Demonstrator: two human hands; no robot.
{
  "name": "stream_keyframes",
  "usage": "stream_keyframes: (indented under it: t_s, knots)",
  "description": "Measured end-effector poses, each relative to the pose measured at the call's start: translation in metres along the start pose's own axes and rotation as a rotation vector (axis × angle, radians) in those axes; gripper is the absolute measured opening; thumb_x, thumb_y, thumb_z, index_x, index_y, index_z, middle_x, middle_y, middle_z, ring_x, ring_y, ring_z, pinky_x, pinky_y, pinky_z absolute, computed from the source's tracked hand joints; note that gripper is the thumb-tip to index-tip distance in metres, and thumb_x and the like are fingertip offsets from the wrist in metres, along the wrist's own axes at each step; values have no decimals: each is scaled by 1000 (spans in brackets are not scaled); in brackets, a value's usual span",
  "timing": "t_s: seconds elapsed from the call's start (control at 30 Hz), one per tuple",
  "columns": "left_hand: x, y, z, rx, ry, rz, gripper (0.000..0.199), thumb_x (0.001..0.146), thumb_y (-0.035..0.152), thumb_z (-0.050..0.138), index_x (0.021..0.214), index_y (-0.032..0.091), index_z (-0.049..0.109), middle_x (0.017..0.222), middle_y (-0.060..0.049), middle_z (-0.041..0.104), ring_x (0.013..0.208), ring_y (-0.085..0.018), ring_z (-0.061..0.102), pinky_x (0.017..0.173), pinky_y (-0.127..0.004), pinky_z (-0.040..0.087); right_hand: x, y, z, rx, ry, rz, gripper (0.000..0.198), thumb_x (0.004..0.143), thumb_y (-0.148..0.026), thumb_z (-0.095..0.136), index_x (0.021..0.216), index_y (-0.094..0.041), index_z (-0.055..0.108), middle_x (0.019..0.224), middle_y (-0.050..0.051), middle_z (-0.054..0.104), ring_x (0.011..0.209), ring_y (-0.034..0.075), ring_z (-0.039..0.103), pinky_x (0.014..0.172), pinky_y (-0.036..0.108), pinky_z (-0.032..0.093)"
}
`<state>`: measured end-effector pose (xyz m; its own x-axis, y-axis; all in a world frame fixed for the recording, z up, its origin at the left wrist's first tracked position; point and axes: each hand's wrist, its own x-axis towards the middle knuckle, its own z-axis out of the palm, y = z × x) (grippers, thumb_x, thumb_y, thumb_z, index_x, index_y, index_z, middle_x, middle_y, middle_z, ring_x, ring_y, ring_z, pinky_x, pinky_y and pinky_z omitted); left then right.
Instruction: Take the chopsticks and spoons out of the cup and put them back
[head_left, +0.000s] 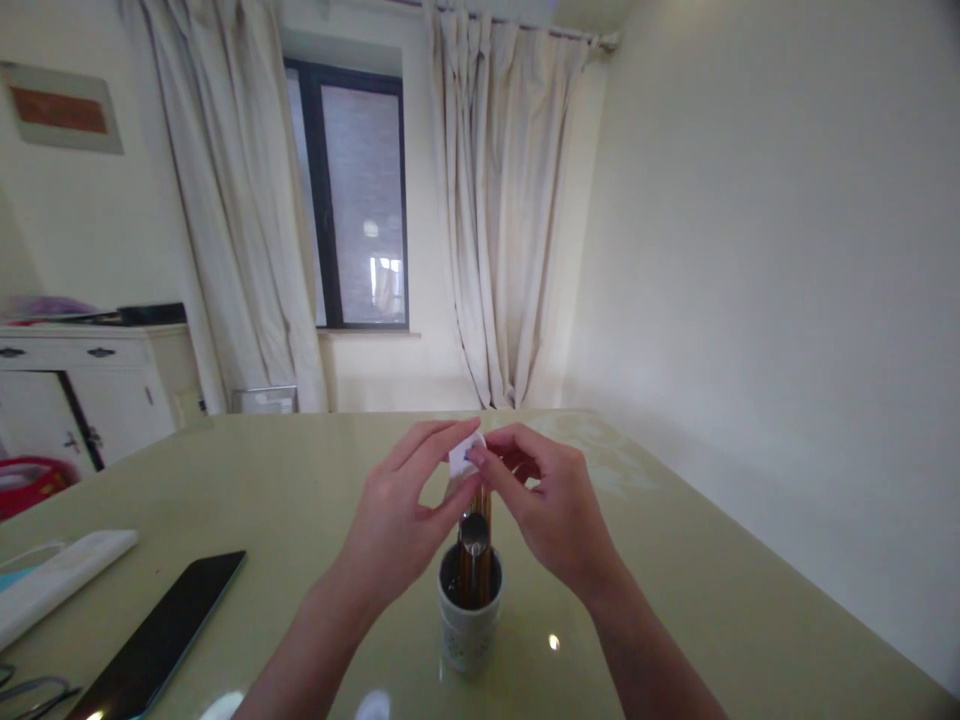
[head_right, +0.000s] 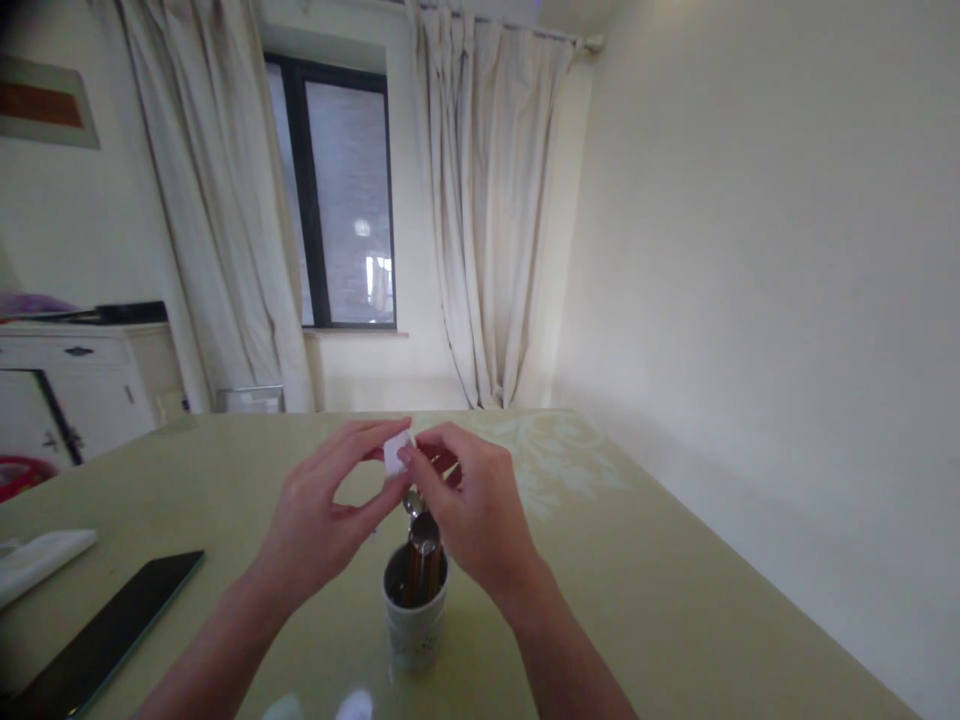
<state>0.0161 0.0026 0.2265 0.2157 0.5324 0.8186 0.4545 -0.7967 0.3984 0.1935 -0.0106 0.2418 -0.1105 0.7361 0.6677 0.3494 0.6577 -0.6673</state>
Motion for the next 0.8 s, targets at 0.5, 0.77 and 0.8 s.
stream_keyframes:
  t_s: [0.5,0.77,0.8]
  knots:
    - [-144,-55,80,-222,-92,-537,110,87,57,69,164,31,-6,172,-18,21,152,-39,38,121,-56,41,-63,69,6,-168,164,172,33,102,-45,60,91,-19,77,80,6,80,69,20,76,63,26,59]
    - [-152,-63,95,-459,-240,-602,112,78,44,76,165,30,7,159,-13,50,145,-32,52,124,-44,40,-100,89,34,-129,139,232,44,98,-60,60,98,-20,78,90,11,80,76,26,76,58,30,58]
    - [-151,-63,95,-440,-250,-599,106,77,44,77,164,29,17,157,-13,52,144,-34,52,123,-45,41,-106,93,36,-120,147,252,45,97,-61,61,103,-19,78,94,12,80,78,27,76,58,31,59]
